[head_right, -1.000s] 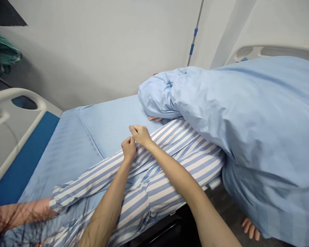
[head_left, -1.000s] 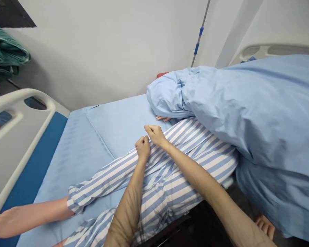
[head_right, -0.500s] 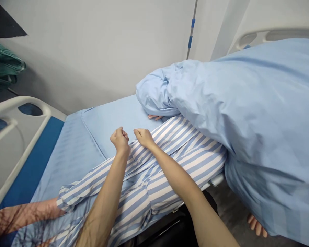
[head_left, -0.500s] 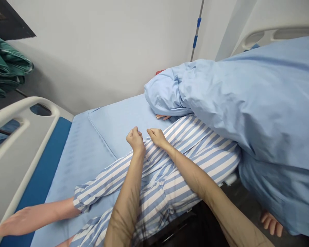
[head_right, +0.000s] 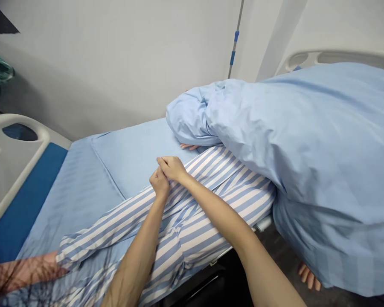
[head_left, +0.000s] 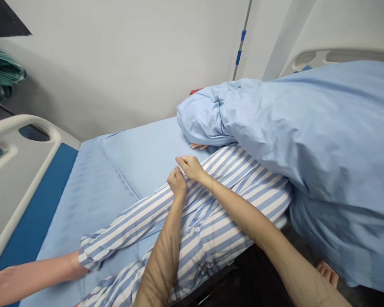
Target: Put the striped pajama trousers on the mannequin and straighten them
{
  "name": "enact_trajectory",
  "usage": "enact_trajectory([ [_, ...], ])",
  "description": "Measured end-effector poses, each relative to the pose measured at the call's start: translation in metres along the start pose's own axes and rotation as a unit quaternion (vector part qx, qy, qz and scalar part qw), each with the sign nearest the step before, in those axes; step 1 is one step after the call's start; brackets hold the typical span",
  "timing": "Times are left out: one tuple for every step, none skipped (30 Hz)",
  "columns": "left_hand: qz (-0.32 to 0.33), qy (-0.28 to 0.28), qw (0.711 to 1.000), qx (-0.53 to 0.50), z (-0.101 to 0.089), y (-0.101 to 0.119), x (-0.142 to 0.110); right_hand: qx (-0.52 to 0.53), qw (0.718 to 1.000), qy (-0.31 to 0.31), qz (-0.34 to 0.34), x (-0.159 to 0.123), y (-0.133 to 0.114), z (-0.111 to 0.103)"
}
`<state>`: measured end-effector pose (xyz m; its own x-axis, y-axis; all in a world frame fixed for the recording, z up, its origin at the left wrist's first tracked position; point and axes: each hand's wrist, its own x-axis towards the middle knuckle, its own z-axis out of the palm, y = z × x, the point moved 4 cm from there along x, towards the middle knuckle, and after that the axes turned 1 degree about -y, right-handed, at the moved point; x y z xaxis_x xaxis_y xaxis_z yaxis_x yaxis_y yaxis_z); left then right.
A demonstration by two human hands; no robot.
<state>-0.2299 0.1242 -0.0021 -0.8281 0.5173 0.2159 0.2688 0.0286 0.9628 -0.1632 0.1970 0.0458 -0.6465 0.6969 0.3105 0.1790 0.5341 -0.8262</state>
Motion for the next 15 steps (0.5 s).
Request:
enact_trajectory([
  [-0.003,-0.001,1.000,-0.001,0.000,-0.001,0.000,0.001,1.000,0.004,0.001,-0.001,0.004,-0.002],
  [-0.006,-0.004,1.000,-0.001,0.001,-0.002,-0.001,-0.003,1.000,0.007,0.008,-0.003,0.009,-0.003],
  [-0.009,-0.007,1.000,-0.002,0.001,-0.003,-0.002,-0.010,1.000,0.009,0.015,-0.005,0.014,-0.004],
  [-0.013,-0.008,1.000,-0.004,0.001,-0.004,-0.002,-0.016,1.000,0.011,0.021,-0.007,0.020,-0.003],
  [-0.017,-0.010,1.000,-0.007,0.001,-0.004,-0.002,-0.019,0.999,0.015,0.024,-0.008,0.025,-0.003],
  [-0.024,-0.013,1.000,-0.012,0.001,-0.003,-0.001,-0.018,0.999,0.020,0.027,-0.009,0.029,-0.002],
  [-0.037,-0.018,0.999,-0.020,0.002,-0.002,0.001,-0.013,0.999,0.025,0.029,-0.009,0.031,-0.001],
  [-0.053,-0.023,0.998,-0.032,0.002,0.001,0.004,-0.009,0.999,0.027,0.031,-0.009,0.032,-0.001],
  [-0.068,-0.024,0.996,-0.047,0.003,0.006,0.007,-0.007,0.999,0.030,0.032,-0.008,0.033,0.000],
  [-0.081,-0.023,0.994,-0.066,0.004,0.012,0.010,-0.007,0.999,0.030,0.033,-0.008,0.033,0.000],
  [-0.089,-0.018,0.992,-0.085,0.006,0.018,0.014,-0.006,0.999,0.030,0.034,-0.007,0.032,0.000],
  [-0.092,-0.011,0.990,-0.103,0.007,0.024,0.016,-0.005,0.999,0.029,0.034,-0.007,0.032,0.000],
  [-0.089,-0.006,0.989,-0.117,0.009,0.029,0.018,-0.003,0.999,0.031,0.033,-0.006,0.031,-0.001],
  [-0.086,-0.001,0.989,-0.120,0.012,0.031,0.019,0.001,0.999,0.030,0.032,-0.006,0.031,-0.001],
  [-0.082,0.003,0.991,-0.110,0.014,0.031,0.017,0.006,0.999,0.028,0.031,-0.006,0.030,-0.001],
])
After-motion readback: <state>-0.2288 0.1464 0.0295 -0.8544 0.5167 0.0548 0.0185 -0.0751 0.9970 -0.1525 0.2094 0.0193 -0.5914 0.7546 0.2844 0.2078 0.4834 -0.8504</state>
